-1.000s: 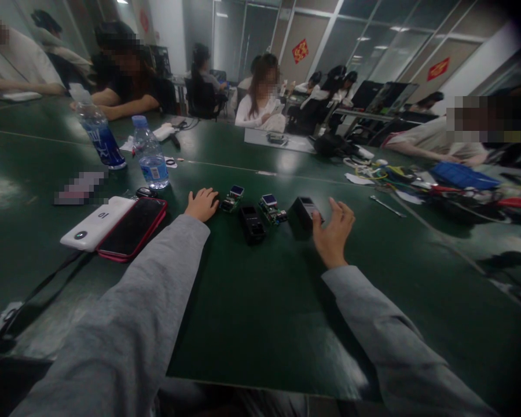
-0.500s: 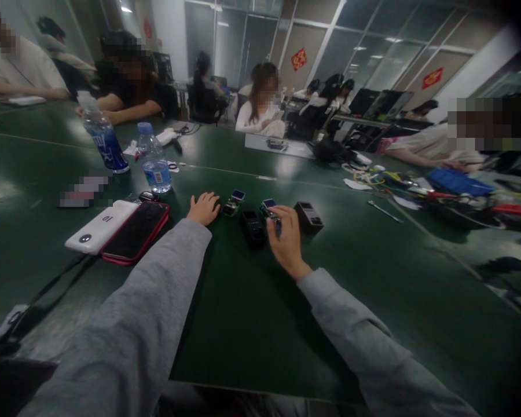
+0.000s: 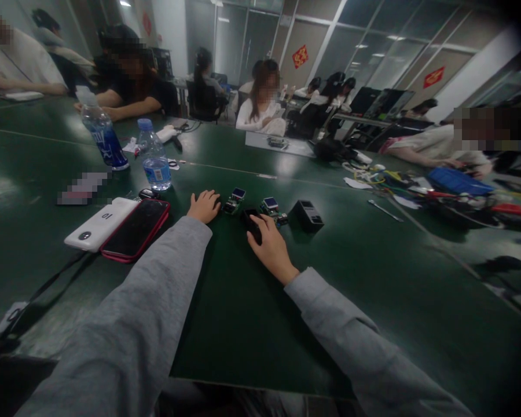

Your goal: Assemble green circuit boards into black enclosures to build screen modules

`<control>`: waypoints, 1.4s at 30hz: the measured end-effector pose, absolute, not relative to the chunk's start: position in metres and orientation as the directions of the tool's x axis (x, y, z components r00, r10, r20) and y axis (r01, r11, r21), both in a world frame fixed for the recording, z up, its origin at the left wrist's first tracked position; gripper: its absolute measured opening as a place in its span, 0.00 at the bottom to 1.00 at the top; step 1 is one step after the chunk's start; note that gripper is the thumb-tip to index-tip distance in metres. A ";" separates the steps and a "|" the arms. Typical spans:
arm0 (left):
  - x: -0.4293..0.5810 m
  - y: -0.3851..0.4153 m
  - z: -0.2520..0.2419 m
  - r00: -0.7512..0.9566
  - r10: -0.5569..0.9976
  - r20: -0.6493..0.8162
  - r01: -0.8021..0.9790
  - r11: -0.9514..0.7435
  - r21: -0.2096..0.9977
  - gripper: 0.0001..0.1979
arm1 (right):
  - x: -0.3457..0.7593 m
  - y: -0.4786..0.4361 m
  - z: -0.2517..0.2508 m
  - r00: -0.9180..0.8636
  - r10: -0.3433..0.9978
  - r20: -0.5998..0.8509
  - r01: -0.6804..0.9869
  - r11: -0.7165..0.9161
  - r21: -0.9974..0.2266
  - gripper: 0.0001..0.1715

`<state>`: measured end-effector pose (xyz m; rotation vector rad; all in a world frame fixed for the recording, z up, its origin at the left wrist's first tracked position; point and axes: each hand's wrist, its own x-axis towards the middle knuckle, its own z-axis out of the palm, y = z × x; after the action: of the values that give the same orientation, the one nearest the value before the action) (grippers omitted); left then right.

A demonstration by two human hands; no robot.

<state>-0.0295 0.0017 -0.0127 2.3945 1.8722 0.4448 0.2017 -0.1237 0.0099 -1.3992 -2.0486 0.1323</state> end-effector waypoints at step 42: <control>-0.031 0.006 -0.015 0.224 0.960 0.168 0.939 -0.259 0.226 0.25 | 0.276 -0.090 -0.006 -0.208 0.874 0.439 0.841 0.389 -0.377 0.25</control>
<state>-0.0314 0.0056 -0.0150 2.3973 1.8635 0.4205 0.2763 -0.0899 -0.0057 -1.4637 -2.0592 0.0739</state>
